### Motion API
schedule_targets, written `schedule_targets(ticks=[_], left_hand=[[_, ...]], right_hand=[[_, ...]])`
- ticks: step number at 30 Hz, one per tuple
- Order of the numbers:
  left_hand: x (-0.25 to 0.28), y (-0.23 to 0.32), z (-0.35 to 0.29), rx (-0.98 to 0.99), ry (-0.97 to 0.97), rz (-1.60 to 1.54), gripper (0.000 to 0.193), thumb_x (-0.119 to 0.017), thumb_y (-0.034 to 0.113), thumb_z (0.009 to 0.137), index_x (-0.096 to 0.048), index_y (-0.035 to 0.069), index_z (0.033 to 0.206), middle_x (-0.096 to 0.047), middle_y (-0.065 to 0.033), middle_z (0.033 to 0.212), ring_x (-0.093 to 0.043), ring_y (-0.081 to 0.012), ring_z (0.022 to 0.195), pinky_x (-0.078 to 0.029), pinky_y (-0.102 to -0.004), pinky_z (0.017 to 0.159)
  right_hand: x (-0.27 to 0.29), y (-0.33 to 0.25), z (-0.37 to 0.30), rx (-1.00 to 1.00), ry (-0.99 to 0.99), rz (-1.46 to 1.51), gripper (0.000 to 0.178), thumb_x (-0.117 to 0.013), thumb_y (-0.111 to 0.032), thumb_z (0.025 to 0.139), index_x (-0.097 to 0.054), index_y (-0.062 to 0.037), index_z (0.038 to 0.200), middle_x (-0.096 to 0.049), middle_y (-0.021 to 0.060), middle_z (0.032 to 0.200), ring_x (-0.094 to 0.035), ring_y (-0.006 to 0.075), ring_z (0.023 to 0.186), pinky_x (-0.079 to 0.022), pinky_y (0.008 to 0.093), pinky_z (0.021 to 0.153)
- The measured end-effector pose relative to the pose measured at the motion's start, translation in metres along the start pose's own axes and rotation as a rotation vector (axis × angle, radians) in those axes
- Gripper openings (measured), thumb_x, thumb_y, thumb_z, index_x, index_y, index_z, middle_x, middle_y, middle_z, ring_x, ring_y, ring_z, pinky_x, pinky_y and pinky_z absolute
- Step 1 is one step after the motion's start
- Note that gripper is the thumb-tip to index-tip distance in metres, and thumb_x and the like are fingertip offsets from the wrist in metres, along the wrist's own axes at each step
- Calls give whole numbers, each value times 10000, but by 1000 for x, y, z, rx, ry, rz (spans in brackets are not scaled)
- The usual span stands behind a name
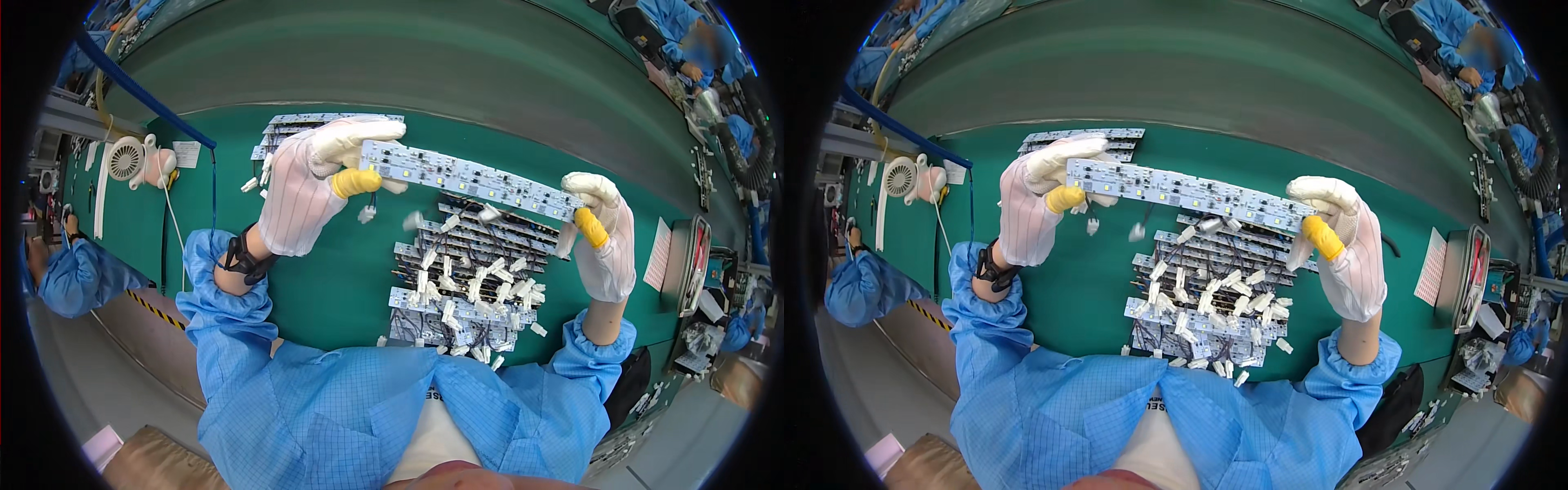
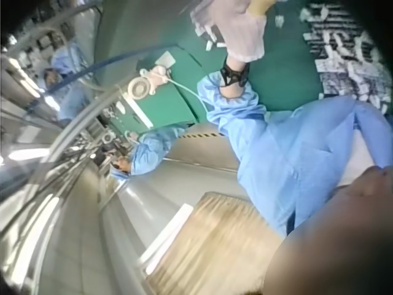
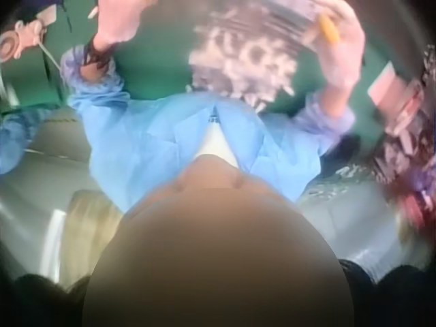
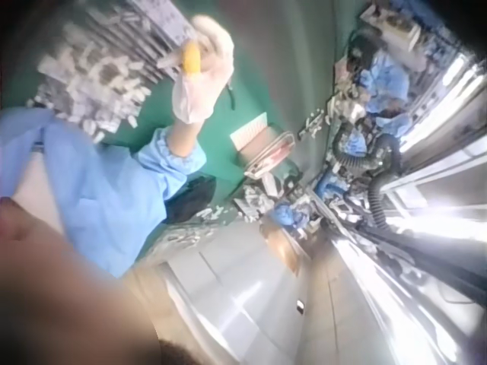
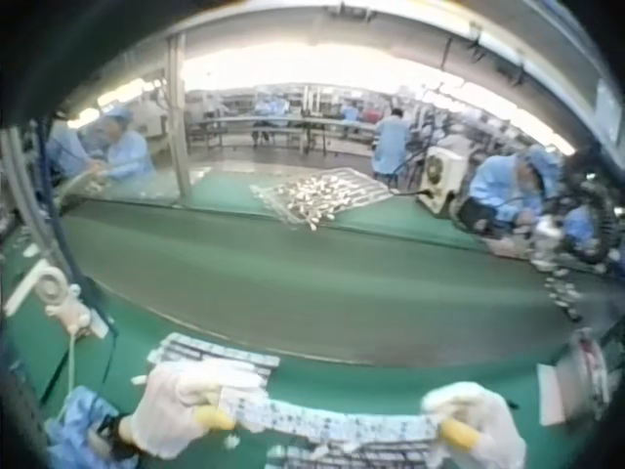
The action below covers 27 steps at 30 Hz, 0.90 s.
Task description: The recorder is assembling and inspecting strips of circuit boards at a manual assembly station on a production floor.
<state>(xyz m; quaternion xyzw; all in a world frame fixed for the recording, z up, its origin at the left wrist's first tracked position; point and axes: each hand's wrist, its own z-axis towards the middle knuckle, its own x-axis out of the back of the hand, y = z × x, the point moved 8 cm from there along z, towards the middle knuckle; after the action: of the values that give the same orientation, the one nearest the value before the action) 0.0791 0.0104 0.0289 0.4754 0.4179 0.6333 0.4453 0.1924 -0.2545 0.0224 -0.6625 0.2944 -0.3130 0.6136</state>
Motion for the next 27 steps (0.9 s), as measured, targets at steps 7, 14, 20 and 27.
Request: schedule_targets(ticks=[7, 14, 20, 27], left_hand=[[3, -9, 7, 143, 82, 149, 405, -593, 258, 917, -562, 49, 1262, -698, -46, 846, -582, -59, 677, -438, -208, 634], [2, -19, 17, 81, 83, 378, 336, -571, 157, 915, -594, 28, 1225, -676, -79, 988, -596, -75, 780, -457, -215, 699], [4, -21, 15, 87, 102, 373, 358, -565, 211, 927, -590, 24, 1232, -664, -61, 1012, -573, -61, 811, -442, -201, 723], [2, -19, 7, 119, 166, 40, 421, -580, 271, 934, -559, -7, 1249, -686, -77, 932, -484, -33, 606, -367, -179, 513]], right_hand=[[-7, -5, -8, 7, -67, 71, 579, -700, -326, 799, -498, 65, 1176, -579, 131, 1013, -590, 147, 567, -452, 212, 544], [-22, -15, -14, 44, -253, 190, 523, -641, -292, 863, -491, 76, 1202, -639, 175, 1054, -656, 188, 584, -514, 250, 530], [-19, -15, -13, 82, -246, 126, 499, -646, -299, 877, -506, 61, 1191, -644, 174, 1025, -678, 202, 640, -523, 253, 546], [-12, -4, -7, -16, -133, 219, 705, -723, -394, 776, -472, 90, 1223, -593, 176, 1109, -640, 191, 656, -529, 259, 537]])
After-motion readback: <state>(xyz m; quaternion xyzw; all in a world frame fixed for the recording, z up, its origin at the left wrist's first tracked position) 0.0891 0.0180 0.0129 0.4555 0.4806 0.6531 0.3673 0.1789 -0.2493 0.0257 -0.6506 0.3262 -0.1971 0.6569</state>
